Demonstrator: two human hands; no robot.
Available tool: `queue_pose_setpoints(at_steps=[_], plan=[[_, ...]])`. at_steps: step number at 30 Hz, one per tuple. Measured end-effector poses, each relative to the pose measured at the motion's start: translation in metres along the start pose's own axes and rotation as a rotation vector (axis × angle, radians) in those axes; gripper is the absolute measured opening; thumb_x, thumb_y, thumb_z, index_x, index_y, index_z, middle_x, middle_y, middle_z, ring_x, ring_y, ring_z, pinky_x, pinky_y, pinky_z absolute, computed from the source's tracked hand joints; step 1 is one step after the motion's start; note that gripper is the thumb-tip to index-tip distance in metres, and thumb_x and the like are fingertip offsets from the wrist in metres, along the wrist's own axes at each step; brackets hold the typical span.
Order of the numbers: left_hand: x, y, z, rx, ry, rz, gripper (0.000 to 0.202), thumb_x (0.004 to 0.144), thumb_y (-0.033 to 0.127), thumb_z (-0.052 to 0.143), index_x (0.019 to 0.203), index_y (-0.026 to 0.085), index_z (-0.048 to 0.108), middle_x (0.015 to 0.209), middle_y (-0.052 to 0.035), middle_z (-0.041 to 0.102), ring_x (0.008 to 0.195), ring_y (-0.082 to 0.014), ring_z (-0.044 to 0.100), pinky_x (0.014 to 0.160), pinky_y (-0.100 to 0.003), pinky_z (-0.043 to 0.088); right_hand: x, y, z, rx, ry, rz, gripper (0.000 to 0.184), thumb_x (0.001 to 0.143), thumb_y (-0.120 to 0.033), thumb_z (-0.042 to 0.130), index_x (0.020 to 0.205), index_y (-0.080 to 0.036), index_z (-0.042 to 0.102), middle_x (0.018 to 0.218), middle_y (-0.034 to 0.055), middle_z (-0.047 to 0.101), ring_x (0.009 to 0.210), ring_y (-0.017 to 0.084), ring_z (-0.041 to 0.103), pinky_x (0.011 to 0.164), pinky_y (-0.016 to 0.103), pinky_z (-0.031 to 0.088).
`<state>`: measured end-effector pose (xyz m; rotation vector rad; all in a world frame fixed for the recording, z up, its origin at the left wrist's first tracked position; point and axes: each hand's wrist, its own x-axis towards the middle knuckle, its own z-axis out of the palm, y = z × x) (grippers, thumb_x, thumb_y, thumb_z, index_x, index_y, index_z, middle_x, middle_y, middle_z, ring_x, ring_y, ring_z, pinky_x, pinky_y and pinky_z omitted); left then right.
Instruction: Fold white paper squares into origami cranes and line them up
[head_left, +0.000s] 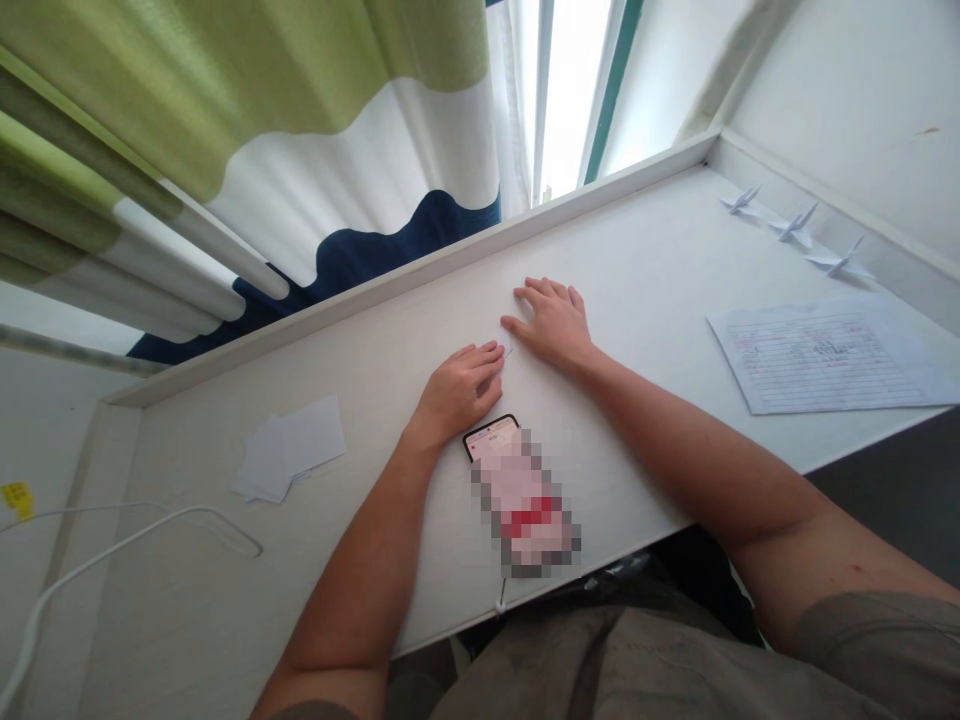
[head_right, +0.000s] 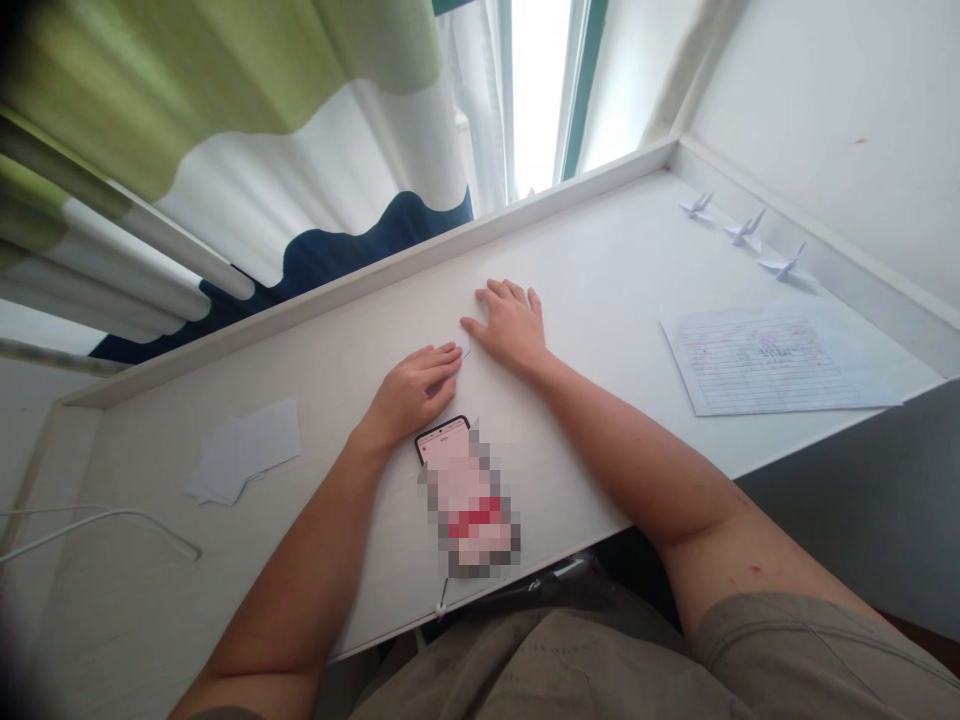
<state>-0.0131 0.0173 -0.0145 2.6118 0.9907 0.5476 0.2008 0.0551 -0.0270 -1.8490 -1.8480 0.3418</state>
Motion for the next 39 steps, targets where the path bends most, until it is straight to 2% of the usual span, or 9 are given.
queue_pose_setpoints(at_steps=[3,9,14,21,27,34,39], plan=[[-0.001,0.001,0.0,-0.004,-0.052,-0.008,0.043,0.102,0.023,0.051,0.139,0.018,0.071,0.154,-0.0101,0.065,0.148,-0.0235,0.059,0.13,-0.048,0.043,0.001,-0.001,0.001,0.013,0.018,0.011,0.046,0.101,-0.044,0.062,0.141,-0.023,0.068,0.164,0.0113,0.055,0.155,0.036,0.041,0.129,0.063,0.024],[-0.002,0.001,-0.009,0.007,-0.208,-0.015,0.053,0.104,0.026,0.047,0.155,0.018,0.058,0.165,-0.0098,0.053,0.159,-0.0231,0.044,0.136,-0.053,0.029,0.004,-0.001,0.003,0.022,0.046,0.007,0.04,0.102,-0.041,0.061,0.136,-0.023,0.071,0.16,0.0127,0.058,0.15,0.036,0.045,0.128,0.064,0.026],[-0.001,0.002,-0.011,0.02,-0.243,-0.015,0.056,0.104,0.029,0.046,0.158,0.018,0.054,0.168,-0.0093,0.049,0.162,-0.0236,0.04,0.137,-0.053,0.024,0.006,0.0,0.006,0.022,0.07,-0.012,0.037,0.103,-0.04,0.061,0.133,-0.021,0.071,0.157,0.0145,0.06,0.146,0.038,0.047,0.126,0.064,0.026],[0.002,0.009,-0.012,0.077,-0.319,-0.051,0.056,0.111,0.032,0.03,0.163,0.02,0.048,0.172,-0.0057,0.043,0.165,-0.0215,0.033,0.138,-0.052,0.02,0.007,-0.002,0.004,-0.013,0.063,-0.033,0.036,0.103,-0.04,0.06,0.131,-0.019,0.072,0.153,0.0157,0.062,0.143,0.039,0.049,0.124,0.062,0.028],[0.002,0.007,-0.009,0.01,-0.256,-0.094,0.058,0.11,0.034,0.028,0.164,0.017,0.045,0.172,-0.0079,0.045,0.164,-0.0183,0.036,0.138,-0.045,0.021,0.008,-0.002,0.003,-0.015,0.063,-0.034,0.037,0.103,-0.042,0.061,0.13,-0.019,0.072,0.15,0.0159,0.065,0.14,0.039,0.051,0.124,0.061,0.028],[0.001,0.003,-0.011,0.032,-0.359,-0.1,0.059,0.11,0.035,0.028,0.167,0.026,0.04,0.18,-0.0027,0.024,0.17,-0.0202,0.018,0.139,-0.049,0.011,0.008,-0.002,0.004,-0.029,0.073,-0.025,0.035,0.104,-0.042,0.059,0.129,-0.02,0.072,0.149,0.0153,0.065,0.139,0.039,0.051,0.123,0.06,0.03],[0.001,0.005,-0.018,0.056,-0.408,-0.117,0.058,0.11,0.037,0.033,0.168,0.029,0.039,0.178,0.0011,0.029,0.171,-0.0242,0.011,0.139,-0.055,0.008,0.008,-0.004,0.005,-0.063,0.08,-0.034,0.034,0.104,-0.042,0.057,0.126,-0.021,0.073,0.148,0.0158,0.066,0.136,0.039,0.053,0.12,0.062,0.032]])
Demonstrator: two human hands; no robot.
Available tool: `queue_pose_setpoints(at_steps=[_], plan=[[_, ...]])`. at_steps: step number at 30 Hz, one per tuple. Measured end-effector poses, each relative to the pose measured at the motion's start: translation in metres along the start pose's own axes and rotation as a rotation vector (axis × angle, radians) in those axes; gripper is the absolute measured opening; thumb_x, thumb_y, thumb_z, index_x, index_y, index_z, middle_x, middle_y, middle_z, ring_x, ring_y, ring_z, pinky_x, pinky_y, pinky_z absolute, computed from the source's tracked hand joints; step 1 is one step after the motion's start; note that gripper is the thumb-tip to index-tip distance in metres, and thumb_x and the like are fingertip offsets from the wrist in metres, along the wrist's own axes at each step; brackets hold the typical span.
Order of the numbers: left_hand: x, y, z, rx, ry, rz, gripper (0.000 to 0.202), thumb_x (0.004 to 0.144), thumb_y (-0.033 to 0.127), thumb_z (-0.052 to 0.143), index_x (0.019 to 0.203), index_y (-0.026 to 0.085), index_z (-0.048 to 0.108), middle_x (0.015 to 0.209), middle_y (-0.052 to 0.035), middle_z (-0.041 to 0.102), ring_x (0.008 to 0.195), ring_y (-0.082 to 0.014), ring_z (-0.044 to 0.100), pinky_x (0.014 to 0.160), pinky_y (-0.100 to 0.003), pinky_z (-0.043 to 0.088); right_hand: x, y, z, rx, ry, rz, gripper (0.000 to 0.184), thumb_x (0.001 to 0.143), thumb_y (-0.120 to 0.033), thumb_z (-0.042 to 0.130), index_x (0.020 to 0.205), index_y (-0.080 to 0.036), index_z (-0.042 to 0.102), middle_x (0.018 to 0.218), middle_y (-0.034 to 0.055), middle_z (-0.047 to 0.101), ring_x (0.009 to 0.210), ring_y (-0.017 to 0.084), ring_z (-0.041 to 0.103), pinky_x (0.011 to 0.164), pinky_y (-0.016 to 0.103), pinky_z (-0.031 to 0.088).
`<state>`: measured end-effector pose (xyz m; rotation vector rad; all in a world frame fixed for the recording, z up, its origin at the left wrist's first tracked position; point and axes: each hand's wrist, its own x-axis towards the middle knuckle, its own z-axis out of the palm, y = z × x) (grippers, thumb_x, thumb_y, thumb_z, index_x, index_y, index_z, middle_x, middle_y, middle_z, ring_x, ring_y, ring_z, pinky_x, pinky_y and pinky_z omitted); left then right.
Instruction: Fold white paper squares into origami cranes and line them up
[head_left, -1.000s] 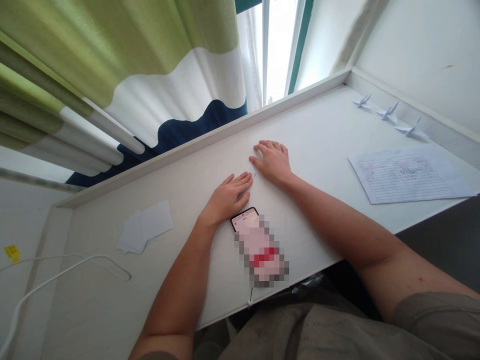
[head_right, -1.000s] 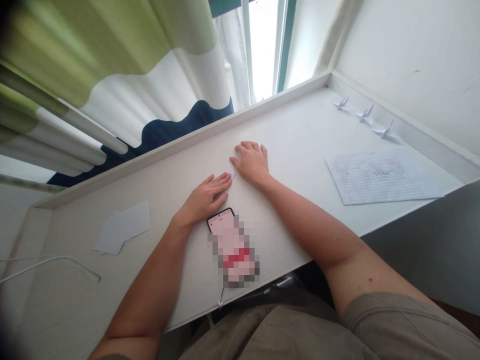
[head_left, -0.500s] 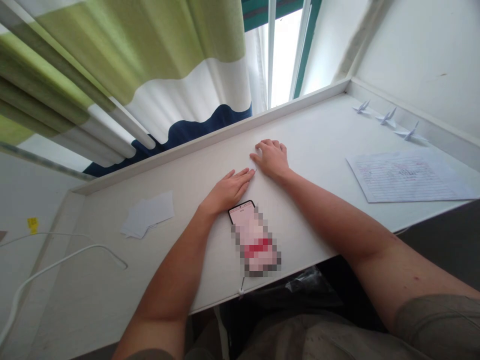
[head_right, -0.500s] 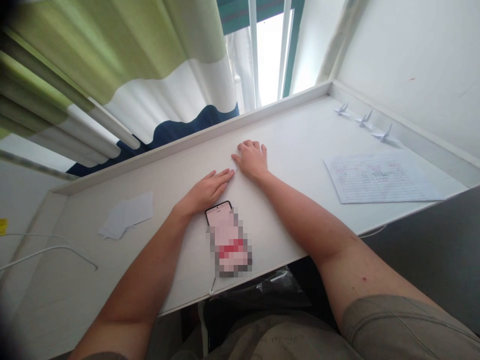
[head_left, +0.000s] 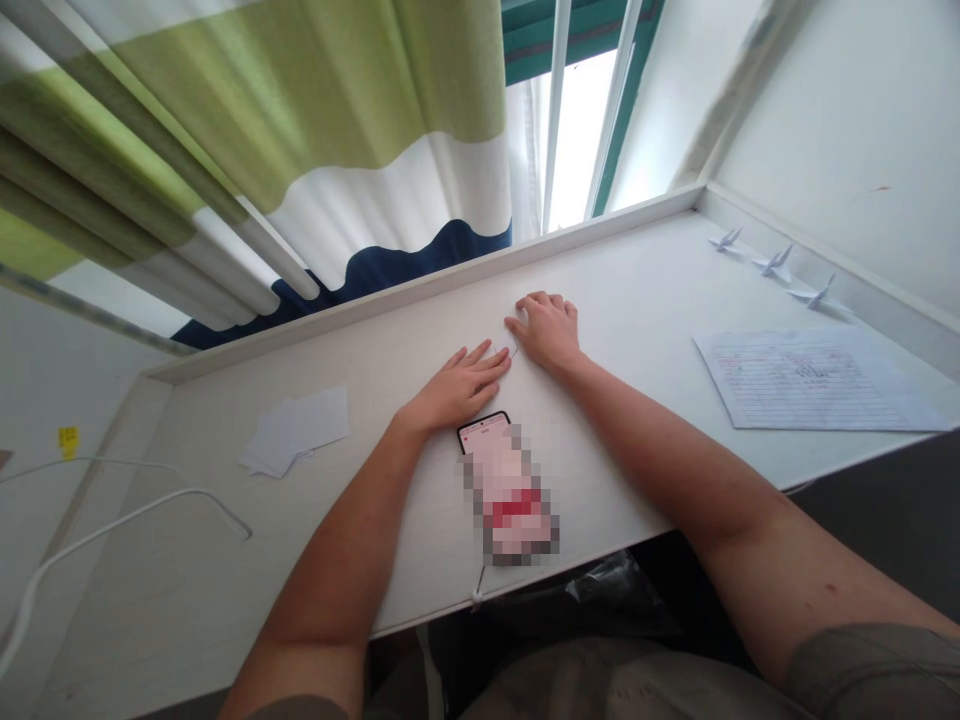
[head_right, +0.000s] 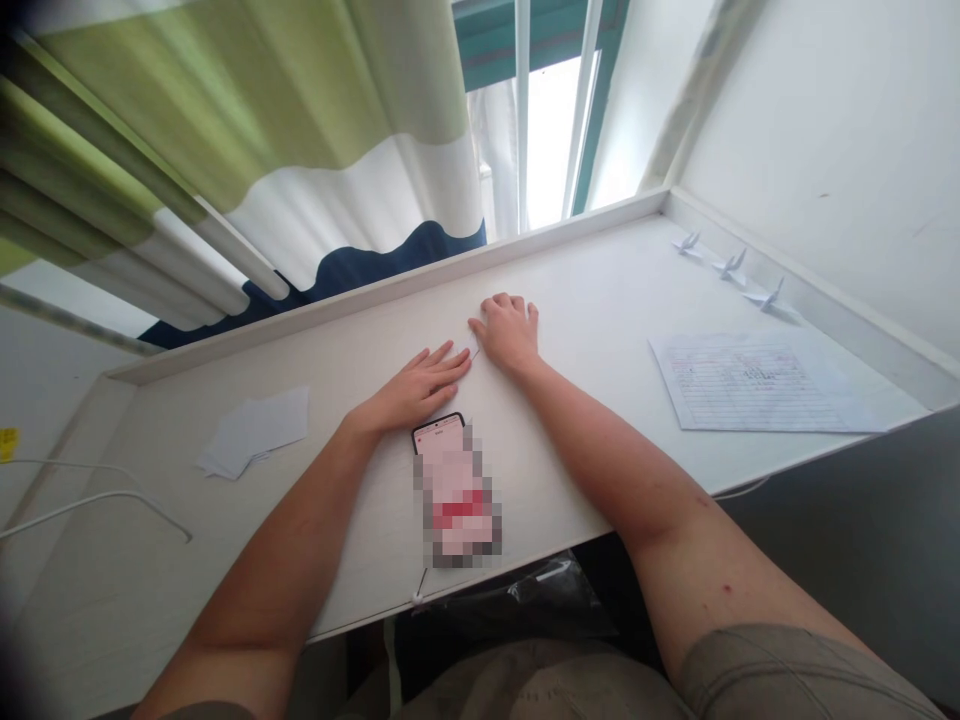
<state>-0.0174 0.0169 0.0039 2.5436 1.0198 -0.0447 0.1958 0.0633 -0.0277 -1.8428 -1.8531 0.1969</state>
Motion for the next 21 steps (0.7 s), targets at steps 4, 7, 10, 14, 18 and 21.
queue_pose_setpoints(at_steps=[4,7,10,14,18,21], plan=[[0.0,-0.002,0.001,-0.035,0.066,0.03,0.051,0.109,0.037,0.041,0.158,0.032,0.055,0.173,0.0009,0.04,0.169,-0.0278,0.02,0.136,-0.062,0.015,0.0,0.0,0.002,-0.022,0.021,-0.019,0.034,0.104,-0.042,0.056,0.124,-0.021,0.074,0.147,0.0168,0.067,0.135,0.041,0.054,0.118,0.064,0.034],[0.004,-0.008,0.009,-0.085,0.217,0.058,0.041,0.107,0.039,0.05,0.141,0.03,0.071,0.162,-0.0021,0.058,0.163,-0.0296,0.038,0.134,-0.064,0.024,-0.001,0.0,0.0,-0.002,0.024,-0.016,0.034,0.103,-0.041,0.057,0.124,-0.02,0.074,0.147,0.0173,0.067,0.135,0.041,0.055,0.119,0.063,0.034],[0.007,-0.013,0.017,-0.19,0.446,0.048,0.028,0.102,0.036,0.062,0.119,0.024,0.081,0.133,-0.0083,0.079,0.138,-0.0281,0.066,0.125,-0.053,0.046,-0.002,-0.001,-0.002,0.068,0.033,0.003,0.038,0.105,-0.042,0.052,0.128,-0.021,0.074,0.146,0.0156,0.069,0.136,0.04,0.055,0.121,0.062,0.032],[0.007,-0.017,0.021,-0.139,0.563,-0.016,0.028,0.102,0.031,0.064,0.124,0.021,0.078,0.12,-0.0113,0.08,0.118,-0.0256,0.073,0.109,-0.044,0.058,-0.002,-0.001,-0.003,0.145,0.03,-0.01,0.041,0.105,-0.04,0.049,0.129,-0.019,0.073,0.139,0.0153,0.073,0.134,0.038,0.058,0.121,0.057,0.036],[0.007,-0.019,0.022,-0.025,0.554,-0.041,0.035,0.106,0.024,0.051,0.134,0.019,0.072,0.123,-0.0131,0.079,0.116,-0.025,0.074,0.106,-0.043,0.059,-0.003,-0.003,-0.004,0.185,0.032,-0.05,0.039,0.101,-0.038,0.054,0.129,-0.017,0.072,0.139,0.0164,0.073,0.132,0.037,0.061,0.121,0.056,0.037],[0.01,-0.022,0.026,-0.124,0.692,-0.096,0.034,0.107,0.024,0.05,0.131,0.018,0.073,0.127,-0.0124,0.079,0.118,-0.0241,0.075,0.11,-0.042,0.058,-0.005,-0.004,-0.007,0.324,-0.001,-0.175,0.045,0.104,-0.043,0.052,0.135,-0.015,0.068,0.14,0.0168,0.072,0.13,0.032,0.065,0.118,0.049,0.044]])
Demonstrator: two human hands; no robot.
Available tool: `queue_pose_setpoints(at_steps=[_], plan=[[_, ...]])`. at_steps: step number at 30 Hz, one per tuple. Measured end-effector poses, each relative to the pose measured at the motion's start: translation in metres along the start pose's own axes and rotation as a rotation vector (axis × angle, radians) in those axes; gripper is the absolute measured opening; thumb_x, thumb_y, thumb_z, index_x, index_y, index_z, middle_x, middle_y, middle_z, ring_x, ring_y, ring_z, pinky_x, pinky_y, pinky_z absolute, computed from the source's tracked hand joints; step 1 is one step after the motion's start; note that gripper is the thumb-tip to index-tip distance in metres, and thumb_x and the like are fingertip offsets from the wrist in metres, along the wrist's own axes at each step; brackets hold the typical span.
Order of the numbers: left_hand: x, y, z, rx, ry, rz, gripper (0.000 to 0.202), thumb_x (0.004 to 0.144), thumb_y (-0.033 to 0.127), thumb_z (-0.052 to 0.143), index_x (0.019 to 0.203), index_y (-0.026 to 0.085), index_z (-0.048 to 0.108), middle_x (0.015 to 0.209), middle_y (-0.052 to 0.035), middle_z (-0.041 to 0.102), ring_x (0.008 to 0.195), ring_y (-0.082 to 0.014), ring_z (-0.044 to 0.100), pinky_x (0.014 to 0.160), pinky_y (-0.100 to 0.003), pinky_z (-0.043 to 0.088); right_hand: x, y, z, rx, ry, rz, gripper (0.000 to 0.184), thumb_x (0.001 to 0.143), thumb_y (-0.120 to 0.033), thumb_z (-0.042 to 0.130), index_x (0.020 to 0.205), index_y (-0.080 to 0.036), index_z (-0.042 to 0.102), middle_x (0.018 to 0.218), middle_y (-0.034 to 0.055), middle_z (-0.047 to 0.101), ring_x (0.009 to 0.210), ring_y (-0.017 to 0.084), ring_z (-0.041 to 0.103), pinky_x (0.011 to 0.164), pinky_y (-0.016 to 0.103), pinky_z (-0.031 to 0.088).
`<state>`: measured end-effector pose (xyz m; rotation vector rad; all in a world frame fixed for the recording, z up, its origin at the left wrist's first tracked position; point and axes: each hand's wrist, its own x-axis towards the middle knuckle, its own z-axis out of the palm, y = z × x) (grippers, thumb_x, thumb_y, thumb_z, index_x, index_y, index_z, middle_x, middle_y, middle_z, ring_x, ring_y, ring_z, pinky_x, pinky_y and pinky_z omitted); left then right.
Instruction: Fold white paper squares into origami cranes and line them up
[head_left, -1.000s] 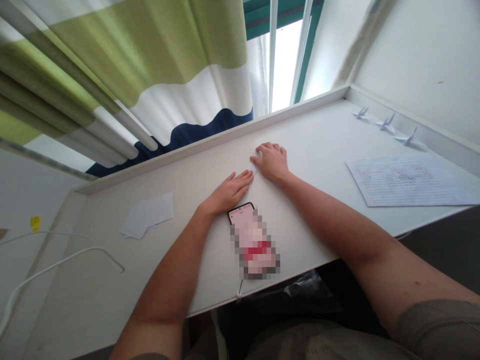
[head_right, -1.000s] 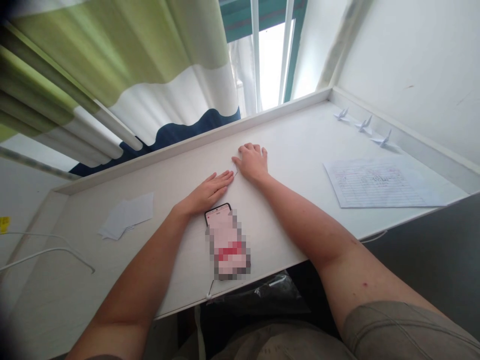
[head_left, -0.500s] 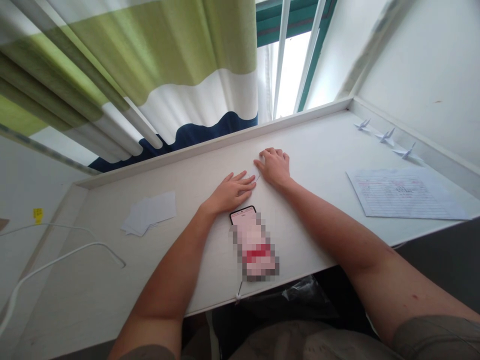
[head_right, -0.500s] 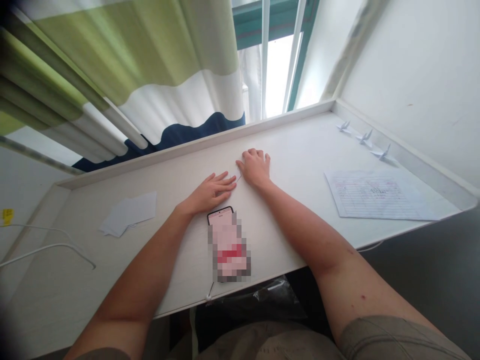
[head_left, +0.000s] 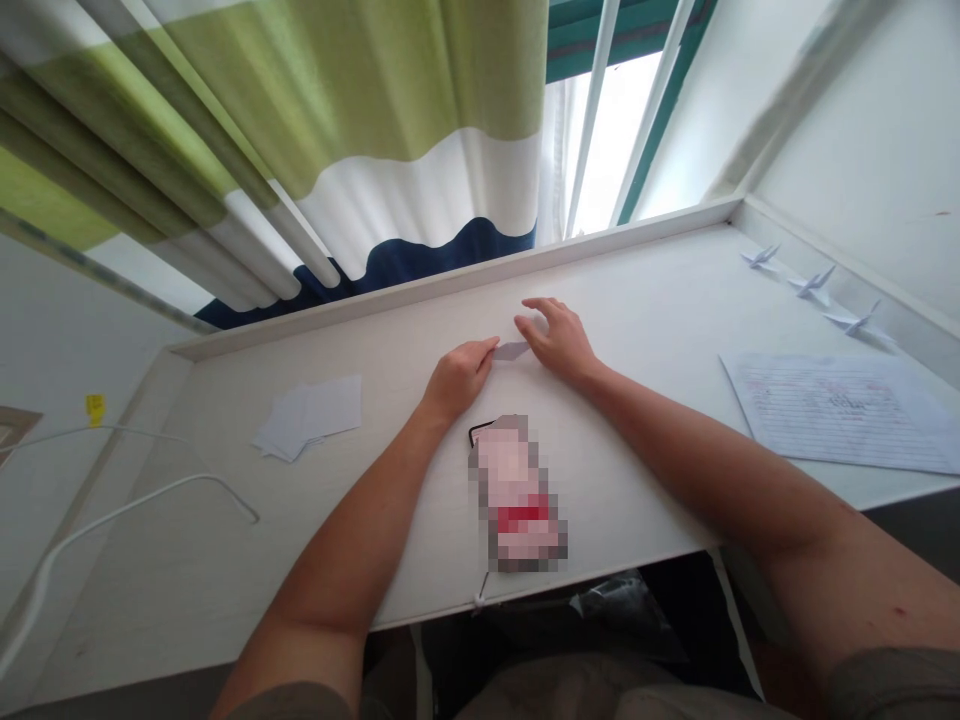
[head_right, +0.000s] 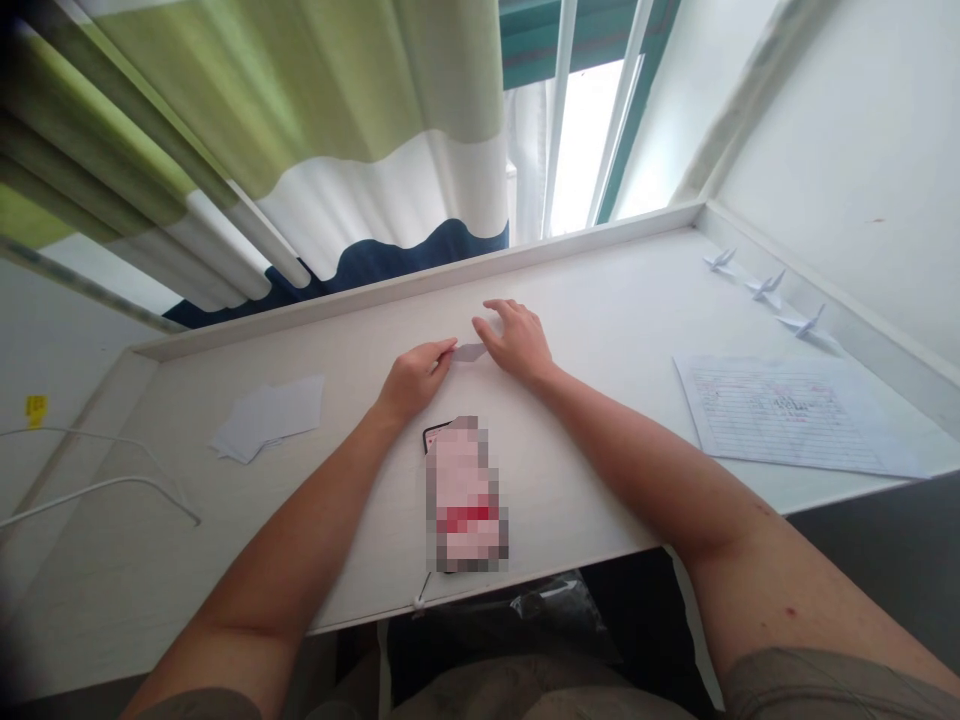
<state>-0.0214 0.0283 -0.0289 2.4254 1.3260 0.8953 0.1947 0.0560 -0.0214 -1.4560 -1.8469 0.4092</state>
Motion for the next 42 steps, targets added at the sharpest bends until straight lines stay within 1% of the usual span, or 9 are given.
queue_pose_setpoints(at_steps=[3,8,14,21,24,30,35,39,42], plan=[[0.002,-0.005,0.006,-0.176,0.133,-0.151,0.031,0.104,0.025,0.054,0.128,0.019,0.074,0.123,-0.0099,0.081,0.108,-0.0214,0.077,0.102,-0.039,0.063,-0.004,-0.002,-0.003,0.133,-0.129,-0.116,0.047,0.103,-0.046,0.057,0.141,-0.019,0.064,0.137,0.0127,0.075,0.125,0.028,0.07,0.11,0.044,0.051],[0.006,-0.011,0.009,-0.401,0.129,-0.303,0.025,0.099,0.021,0.057,0.116,0.018,0.074,0.107,-0.0072,0.081,0.09,-0.0172,0.077,0.088,-0.033,0.065,-0.005,-0.004,0.002,0.136,-0.19,-0.164,0.044,0.097,-0.034,0.064,0.14,-0.021,0.063,0.113,0.0083,0.081,0.102,0.026,0.075,0.101,0.043,0.055],[0.005,-0.007,0.004,-0.248,0.112,-0.269,0.025,0.096,0.016,0.054,0.101,0.021,0.078,0.102,-0.0055,0.081,0.088,-0.019,0.073,0.087,-0.037,0.062,0.0,-0.001,0.01,0.065,-0.202,-0.16,0.026,0.095,-0.025,0.059,0.116,-0.023,0.075,0.116,0.0093,0.078,0.111,0.029,0.07,0.102,0.046,0.054],[0.005,0.002,0.0,0.035,0.069,-0.198,0.019,0.094,0.015,0.062,0.098,0.021,0.079,0.107,-0.0086,0.079,0.112,-0.0279,0.065,0.107,-0.048,0.055,-0.004,-0.003,0.009,-0.117,-0.201,-0.191,0.023,0.098,-0.025,0.06,0.107,-0.025,0.081,0.122,0.0099,0.074,0.12,0.033,0.061,0.106,0.05,0.049],[0.005,0.004,-0.001,0.079,0.055,-0.215,0.019,0.094,0.016,0.063,0.098,0.023,0.08,0.112,-0.0086,0.077,0.115,-0.029,0.063,0.109,-0.049,0.054,-0.006,-0.006,0.008,-0.168,-0.226,-0.216,0.027,0.101,-0.024,0.055,0.103,-0.025,0.082,0.118,0.01,0.076,0.117,0.032,0.062,0.104,0.05,0.048],[0.005,0.003,-0.002,0.084,0.002,-0.21,0.017,0.097,0.025,0.066,0.106,0.024,0.08,0.104,-0.0072,0.076,0.109,-0.0278,0.065,0.102,-0.048,0.054,-0.009,-0.011,0.007,-0.197,-0.264,-0.278,0.029,0.102,-0.027,0.052,0.106,-0.023,0.081,0.117,0.0106,0.077,0.114,0.032,0.063,0.105,0.05,0.047],[0.005,0.005,-0.001,0.062,-0.004,-0.204,0.016,0.098,0.029,0.067,0.096,0.023,0.081,0.095,-0.007,0.075,0.105,-0.0277,0.064,0.1,-0.048,0.054,-0.01,-0.012,0.007,-0.2,-0.291,-0.311,0.028,0.101,-0.026,0.054,0.11,-0.023,0.08,0.125,0.0112,0.076,0.122,0.033,0.061,0.107,0.05,0.046],[0.004,0.005,-0.001,0.059,0.034,-0.201,0.014,0.097,0.028,0.068,0.096,0.023,0.081,0.104,-0.0077,0.075,0.111,-0.0286,0.061,0.106,-0.047,0.053,-0.01,-0.011,0.007,-0.178,-0.317,-0.324,0.028,0.102,-0.025,0.054,0.113,-0.02,0.08,0.126,0.0122,0.076,0.124,0.033,0.061,0.107,0.049,0.047],[0.004,0.005,-0.001,0.067,0.04,-0.224,0.016,0.095,0.029,0.072,0.107,0.023,0.08,0.112,-0.0082,0.076,0.116,-0.0302,0.059,0.11,-0.049,0.052,-0.01,-0.011,0.007,-0.162,-0.331,-0.305,0.027,0.102,-0.024,0.055,0.116,-0.02,0.078,0.124,0.0116,0.075,0.121,0.032,0.062,0.105,0.048,0.048]])
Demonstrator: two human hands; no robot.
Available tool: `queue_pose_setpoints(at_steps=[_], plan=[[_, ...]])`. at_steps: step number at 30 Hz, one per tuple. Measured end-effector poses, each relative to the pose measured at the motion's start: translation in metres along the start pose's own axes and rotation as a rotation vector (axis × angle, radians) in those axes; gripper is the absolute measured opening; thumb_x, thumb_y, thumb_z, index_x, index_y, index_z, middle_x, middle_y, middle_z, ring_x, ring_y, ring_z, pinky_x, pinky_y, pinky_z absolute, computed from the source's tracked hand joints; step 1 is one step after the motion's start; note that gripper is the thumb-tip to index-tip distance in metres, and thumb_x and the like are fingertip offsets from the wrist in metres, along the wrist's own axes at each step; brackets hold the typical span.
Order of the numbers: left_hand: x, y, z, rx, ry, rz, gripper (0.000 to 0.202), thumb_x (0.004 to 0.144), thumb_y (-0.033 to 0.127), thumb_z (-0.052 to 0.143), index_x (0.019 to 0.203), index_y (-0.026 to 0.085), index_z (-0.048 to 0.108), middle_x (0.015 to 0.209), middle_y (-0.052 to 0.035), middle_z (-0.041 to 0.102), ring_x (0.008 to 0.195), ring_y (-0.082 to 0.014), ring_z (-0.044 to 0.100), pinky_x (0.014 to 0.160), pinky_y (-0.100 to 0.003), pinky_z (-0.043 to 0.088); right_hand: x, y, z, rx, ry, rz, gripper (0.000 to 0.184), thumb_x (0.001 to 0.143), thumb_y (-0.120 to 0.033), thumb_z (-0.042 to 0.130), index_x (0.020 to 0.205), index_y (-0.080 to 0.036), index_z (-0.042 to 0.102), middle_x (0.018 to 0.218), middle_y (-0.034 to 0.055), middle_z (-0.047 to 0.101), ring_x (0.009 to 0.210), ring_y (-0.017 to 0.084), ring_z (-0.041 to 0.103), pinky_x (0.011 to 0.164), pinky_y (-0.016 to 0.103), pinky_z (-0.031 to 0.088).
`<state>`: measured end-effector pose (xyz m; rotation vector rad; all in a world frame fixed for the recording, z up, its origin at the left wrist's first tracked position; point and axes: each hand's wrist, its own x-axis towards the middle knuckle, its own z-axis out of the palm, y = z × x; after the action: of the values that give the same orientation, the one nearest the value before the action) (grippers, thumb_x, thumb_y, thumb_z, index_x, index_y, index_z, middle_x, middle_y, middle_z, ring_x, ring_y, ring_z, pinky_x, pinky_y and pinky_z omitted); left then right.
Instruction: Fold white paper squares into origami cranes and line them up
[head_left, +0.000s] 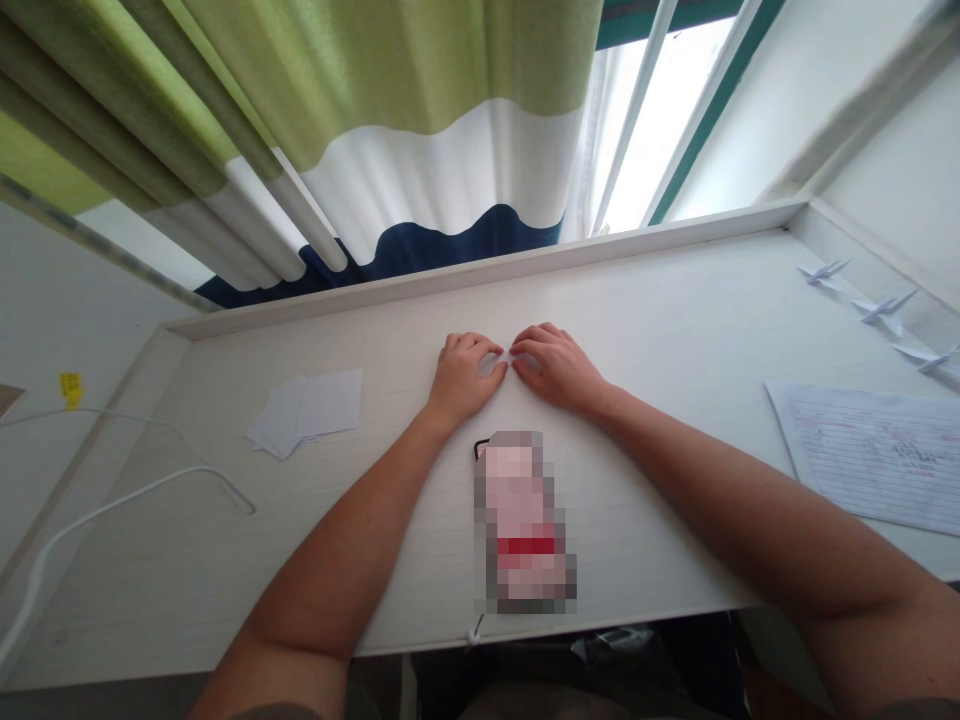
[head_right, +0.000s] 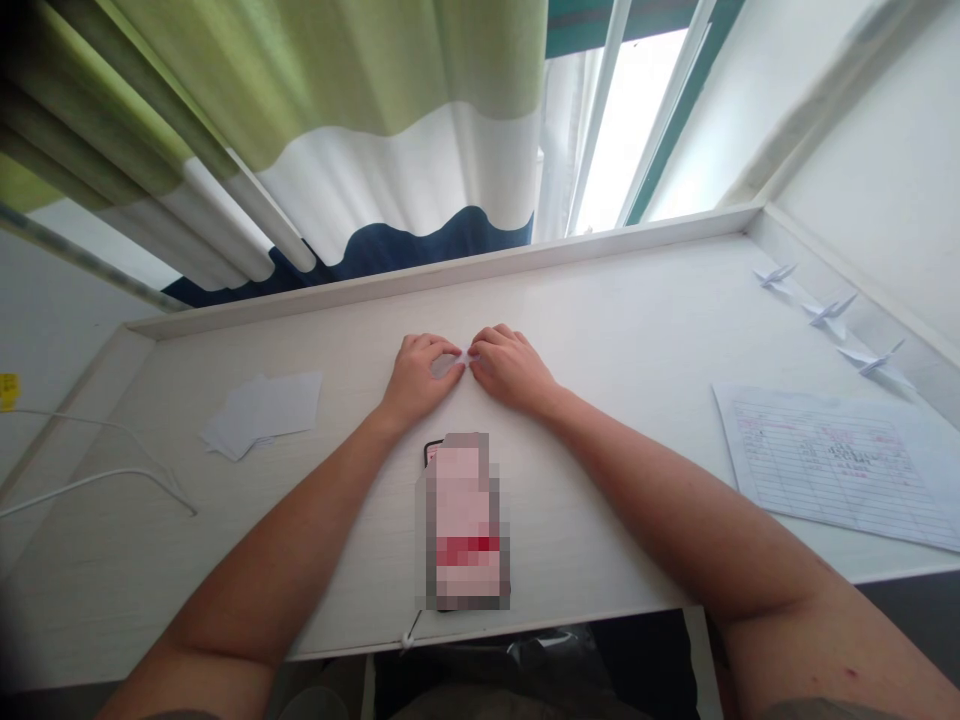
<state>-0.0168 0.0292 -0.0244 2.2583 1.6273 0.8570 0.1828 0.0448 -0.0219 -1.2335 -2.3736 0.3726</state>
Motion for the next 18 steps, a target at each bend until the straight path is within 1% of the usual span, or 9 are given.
queue_pose_setpoints(at_steps=[3,6,10,12,14,18], plan=[[0.0004,-0.0014,0.0005,0.006,-0.009,-0.021,0.023,0.095,0.032,0.072,0.115,0.025,0.08,0.115,-0.0079,0.076,0.117,-0.0306,0.059,0.111,-0.05,0.052,-0.0003,-0.0007,-0.0014,0.005,-0.009,-0.004,0.028,0.102,-0.022,0.055,0.12,-0.021,0.077,0.124,0.0113,0.075,0.119,0.031,0.063,0.103,0.047,0.049],[0.0009,-0.0019,0.0005,0.008,-0.013,-0.027,0.024,0.095,0.033,0.073,0.115,0.024,0.081,0.116,-0.0079,0.076,0.118,-0.0308,0.06,0.111,-0.05,0.052,-0.0009,-0.0016,-0.0019,0.002,-0.02,-0.009,0.028,0.103,-0.023,0.053,0.118,-0.022,0.077,0.125,0.0109,0.074,0.118,0.031,0.063,0.103,0.047,0.049],[0.0015,0.0004,-0.0004,0.009,-0.027,-0.059,0.025,0.095,0.032,0.074,0.116,0.022,0.082,0.118,-0.0085,0.076,0.119,-0.0308,0.06,0.111,-0.049,0.051,-0.0003,-0.0005,-0.0003,0.018,-0.003,0.017,0.033,0.101,-0.022,0.056,0.129,-0.02,0.073,0.127,0.0126,0.073,0.121,0.032,0.061,0.105,0.048,0.048],[0.0015,0.0022,-0.0008,0.009,-0.025,-0.08,0.024,0.097,0.032,0.072,0.115,0.022,0.083,0.118,-0.0083,0.076,0.119,-0.0304,0.061,0.111,-0.048,0.051,0.0002,0.0008,0.0007,0.03,-0.003,0.018,0.032,0.1,-0.022,0.057,0.127,-0.019,0.074,0.126,0.0133,0.073,0.121,0.033,0.062,0.105,0.049,0.048],[0.0014,0.0036,-0.001,0.009,-0.022,-0.091,0.024,0.098,0.032,0.071,0.115,0.021,0.083,0.118,-0.0083,0.076,0.12,-0.0301,0.061,0.111,-0.048,0.051,0.0004,0.0018,0.0012,0.05,-0.002,0.009,0.027,0.099,-0.023,0.058,0.119,-0.02,0.075,0.124,0.0131,0.073,0.119,0.033,0.062,0.104,0.05,0.048],[0.0015,0.0037,-0.0006,0.007,-0.022,-0.102,0.022,0.096,0.031,0.073,0.114,0.023,0.083,0.118,-0.0073,0.077,0.12,-0.0299,0.061,0.111,-0.048,0.05,0.0004,0.0029,0.0011,0.086,0.027,0.002,0.022,0.096,-0.025,0.062,0.114,-0.022,0.076,0.122,0.0123,0.073,0.117,0.034,0.062,0.103,0.05,0.047]])
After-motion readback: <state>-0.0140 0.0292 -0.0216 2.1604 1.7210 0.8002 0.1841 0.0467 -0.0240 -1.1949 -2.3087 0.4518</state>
